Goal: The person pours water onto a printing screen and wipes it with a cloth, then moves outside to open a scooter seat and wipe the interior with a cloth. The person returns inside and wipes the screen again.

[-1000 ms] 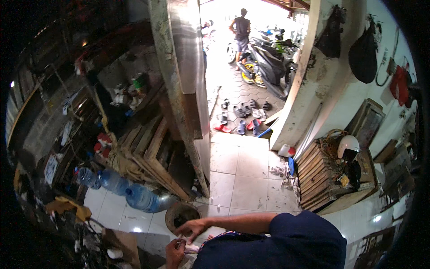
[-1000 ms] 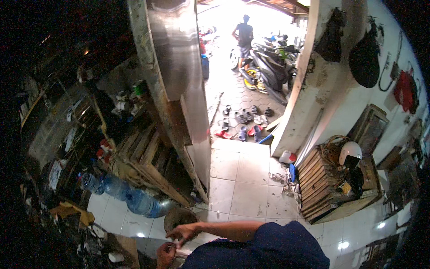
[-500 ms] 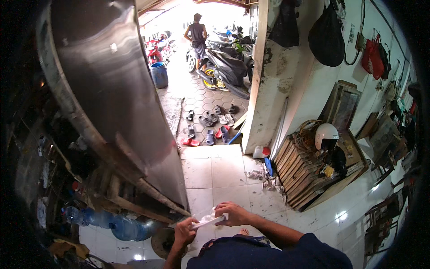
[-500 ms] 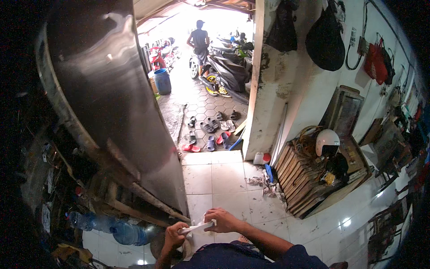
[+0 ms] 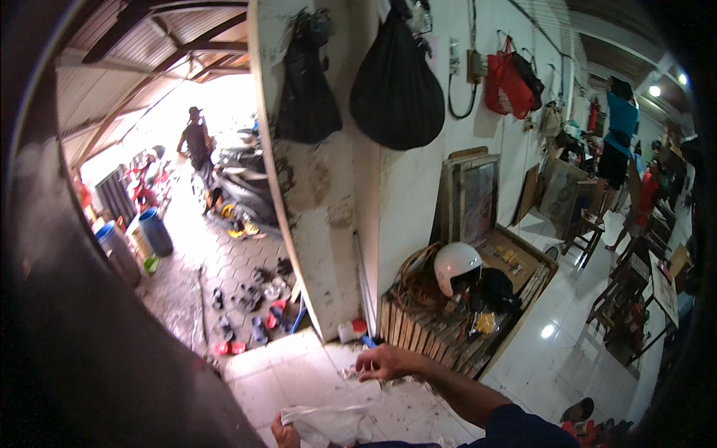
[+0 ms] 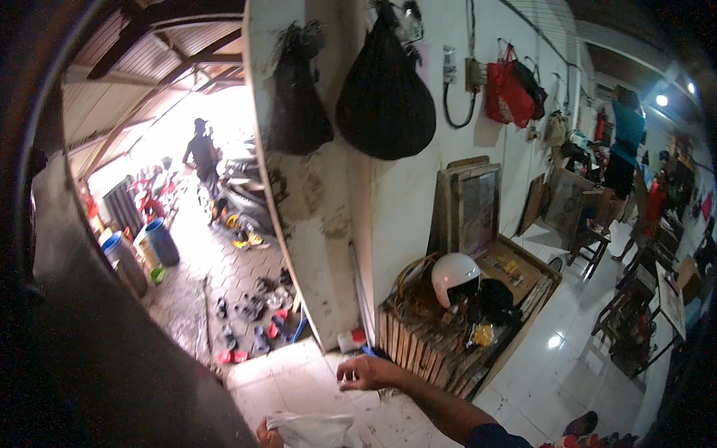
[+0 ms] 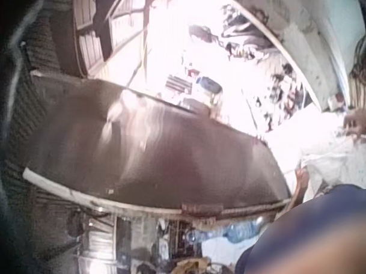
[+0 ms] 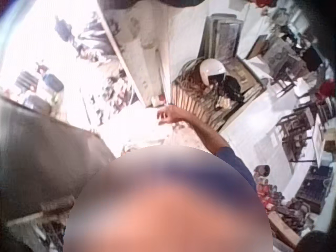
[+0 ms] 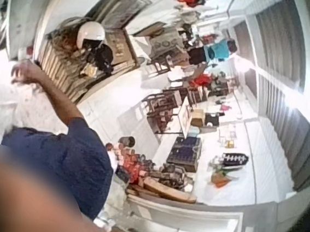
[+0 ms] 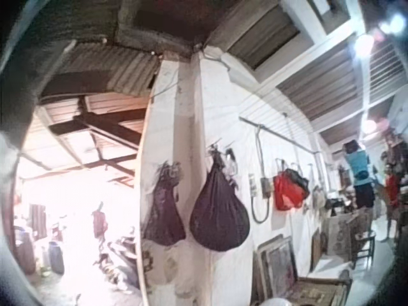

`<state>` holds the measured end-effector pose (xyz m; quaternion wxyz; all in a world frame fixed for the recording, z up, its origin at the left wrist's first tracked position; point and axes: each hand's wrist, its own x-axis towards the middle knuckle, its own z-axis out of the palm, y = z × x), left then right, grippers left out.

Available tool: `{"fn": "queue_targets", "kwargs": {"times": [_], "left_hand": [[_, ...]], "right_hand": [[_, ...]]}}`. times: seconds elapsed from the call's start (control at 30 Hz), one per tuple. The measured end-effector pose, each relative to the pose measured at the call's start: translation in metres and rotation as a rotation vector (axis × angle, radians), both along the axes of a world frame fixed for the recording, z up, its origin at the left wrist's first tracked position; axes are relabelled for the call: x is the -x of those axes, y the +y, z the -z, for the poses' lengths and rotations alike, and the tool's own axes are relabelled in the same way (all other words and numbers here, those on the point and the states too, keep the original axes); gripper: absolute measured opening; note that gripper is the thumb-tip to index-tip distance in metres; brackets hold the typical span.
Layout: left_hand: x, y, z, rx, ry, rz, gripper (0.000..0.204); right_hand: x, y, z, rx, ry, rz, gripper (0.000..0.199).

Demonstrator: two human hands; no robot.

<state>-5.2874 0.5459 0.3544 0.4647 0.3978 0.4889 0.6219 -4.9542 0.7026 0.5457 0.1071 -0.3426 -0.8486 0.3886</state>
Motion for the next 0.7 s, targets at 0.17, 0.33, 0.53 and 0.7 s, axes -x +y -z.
{"fn": "queue_targets", "kwargs": {"times": [0.17, 0.33, 0.53, 0.7], "left_hand": [[0.032, 0.120, 0.028, -0.223, 0.445, 0.028, 0.025], [0.011, 0.233, -0.024, 0.019, -0.125, 0.151, 0.019], [-0.034, 0.345, -0.083, -0.071, -0.107, 0.166, 0.026], [-0.037, 0.363, -0.092, -0.142, -0.130, 0.000, 0.032]], "right_hand": [[-0.051, 0.122, -0.139, -0.450, 0.487, 0.311, 0.010], [-0.097, 0.217, -0.301, -0.661, 0.759, 0.681, 0.018], [-0.167, 0.339, -0.484, -1.023, 0.812, 0.931, 0.026], [-0.214, 0.450, -0.606, -1.348, 0.708, 0.935, 0.045]]}}
